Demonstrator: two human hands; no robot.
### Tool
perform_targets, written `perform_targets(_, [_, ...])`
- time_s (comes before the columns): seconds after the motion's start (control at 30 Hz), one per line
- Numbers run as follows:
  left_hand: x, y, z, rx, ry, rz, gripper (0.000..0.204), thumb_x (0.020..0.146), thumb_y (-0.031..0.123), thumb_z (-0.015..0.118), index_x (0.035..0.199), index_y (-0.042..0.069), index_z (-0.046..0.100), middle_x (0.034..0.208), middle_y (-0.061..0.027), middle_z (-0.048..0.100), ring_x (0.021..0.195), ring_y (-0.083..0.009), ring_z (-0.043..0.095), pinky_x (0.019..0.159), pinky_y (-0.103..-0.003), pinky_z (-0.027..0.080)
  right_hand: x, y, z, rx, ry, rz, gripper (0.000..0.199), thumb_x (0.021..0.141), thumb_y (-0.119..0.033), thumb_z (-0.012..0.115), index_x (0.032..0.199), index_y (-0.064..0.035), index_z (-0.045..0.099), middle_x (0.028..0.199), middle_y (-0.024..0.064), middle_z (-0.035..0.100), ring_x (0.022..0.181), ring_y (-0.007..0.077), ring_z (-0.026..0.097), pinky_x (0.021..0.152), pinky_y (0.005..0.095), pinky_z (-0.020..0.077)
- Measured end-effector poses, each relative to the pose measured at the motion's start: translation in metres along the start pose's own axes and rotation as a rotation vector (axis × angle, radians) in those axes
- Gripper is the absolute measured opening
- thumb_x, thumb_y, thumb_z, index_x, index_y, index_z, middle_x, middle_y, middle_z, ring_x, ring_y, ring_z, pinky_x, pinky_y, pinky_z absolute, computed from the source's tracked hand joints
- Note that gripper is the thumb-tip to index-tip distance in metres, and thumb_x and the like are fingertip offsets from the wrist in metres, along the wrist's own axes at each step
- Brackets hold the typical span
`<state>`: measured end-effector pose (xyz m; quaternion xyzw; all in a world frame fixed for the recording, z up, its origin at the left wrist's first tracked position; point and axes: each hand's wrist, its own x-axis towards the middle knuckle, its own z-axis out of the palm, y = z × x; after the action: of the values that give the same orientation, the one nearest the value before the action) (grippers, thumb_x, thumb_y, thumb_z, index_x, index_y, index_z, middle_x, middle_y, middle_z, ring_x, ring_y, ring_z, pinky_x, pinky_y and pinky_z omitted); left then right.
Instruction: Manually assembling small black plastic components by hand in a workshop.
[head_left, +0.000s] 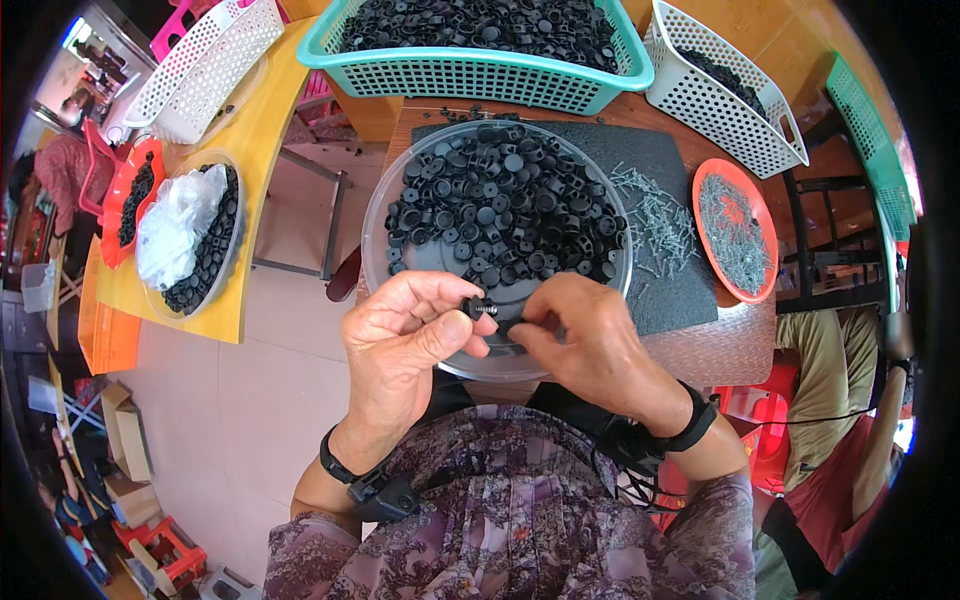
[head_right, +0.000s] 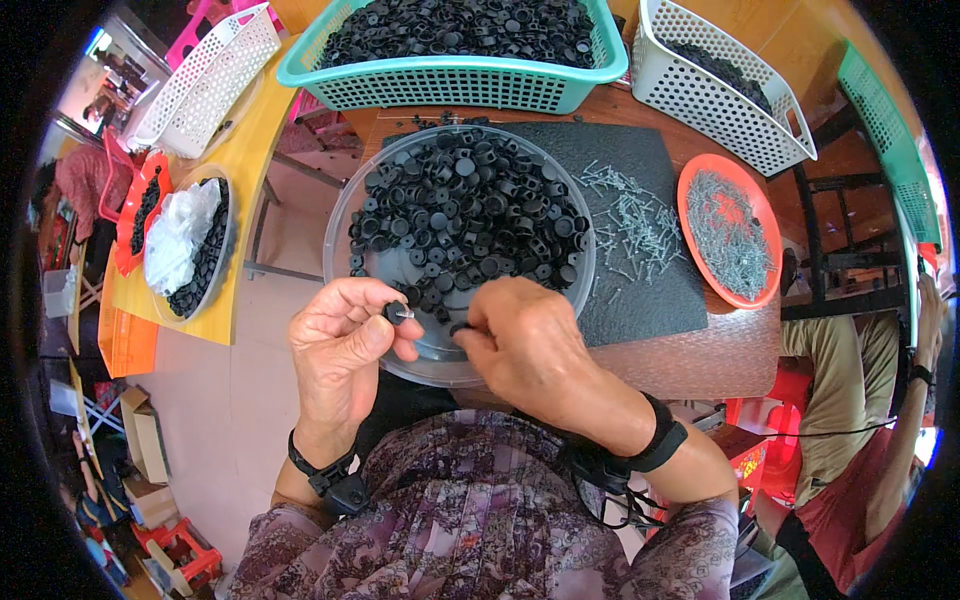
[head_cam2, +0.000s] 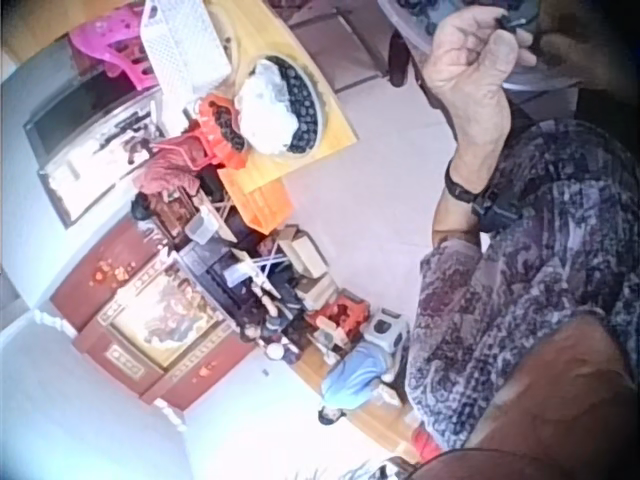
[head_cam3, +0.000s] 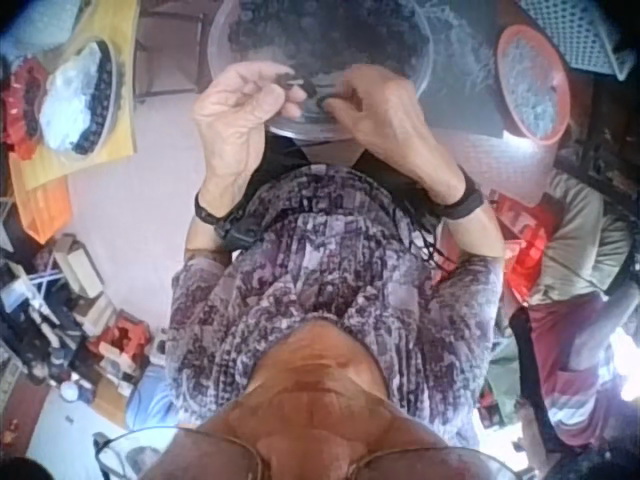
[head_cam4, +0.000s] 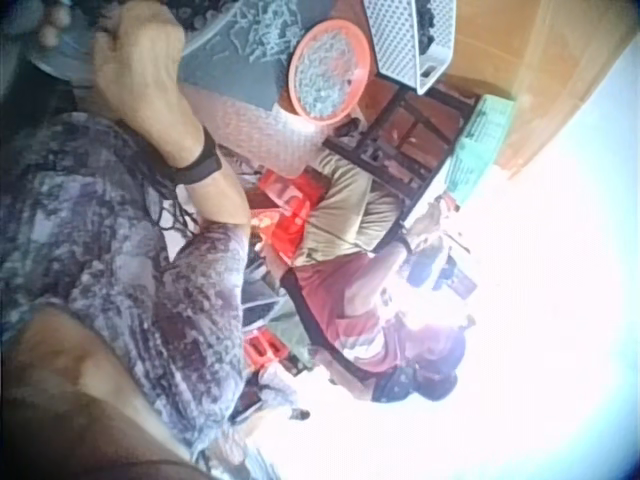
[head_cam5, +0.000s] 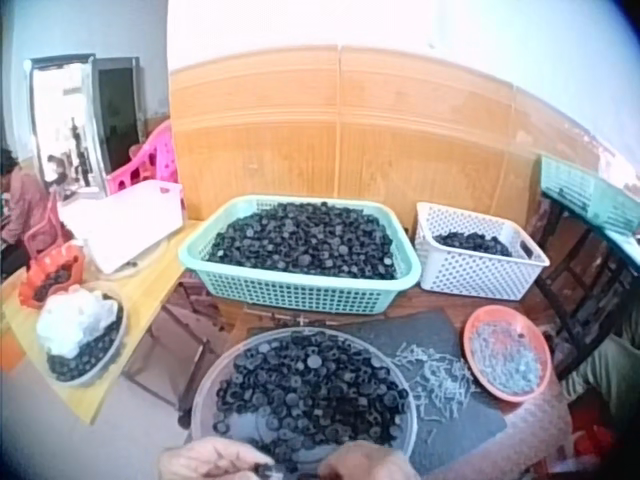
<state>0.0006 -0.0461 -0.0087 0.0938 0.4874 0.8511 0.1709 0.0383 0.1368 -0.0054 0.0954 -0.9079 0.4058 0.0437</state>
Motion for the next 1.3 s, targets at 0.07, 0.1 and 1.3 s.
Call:
perform_targets(0.07, [0.001,-0.001,0.001,-0.012,-0.003,0.004,0.02,0.081,0.005,0.066,0.096,-0.005,0.058,0.087,-0.011,0.062,0.076,-0.0194,0.064,0.066,-0.029,0.054,0.001,-0.004,-0.002,0.111,0.083,0.089,0.016,0.067,-0.003,0.07,0.072,-0.0008,0.054,0.073,0.0113,0.058,0.061,0.0272,0.058,0.052,0.036,0.0447])
perform_targets(0.1, [0.002,-0.001,0.001,-0.024,-0.009,0.004,0.021,0.081,0.005,0.066,0.096,-0.005,0.058,0.088,-0.0112,0.062,0.077,-0.0196,0.064,0.067,-0.03,0.055,0.003,-0.006,-0.002,0.169,0.186,0.062,0.017,0.068,-0.002,0.07,0.074,-0.001,0.054,0.072,0.0105,0.057,0.059,0.025,0.057,0.051,0.0335,0.0445])
perform_targets(1.3, [0.003,-0.004,0.03,0.257,0.008,0.096,0.021,0.08,0.0,0.066,0.1,-0.004,0.061,0.09,-0.0063,0.061,0.08,-0.0106,0.057,0.072,-0.021,0.045,-0.006,0.006,-0.007,1.331,0.161,0.285,0.027,0.078,0.001,0.066,0.105,0.0002,0.061,0.089,0.0036,0.061,0.074,0.0084,0.056,0.062,0.0206,0.0456])
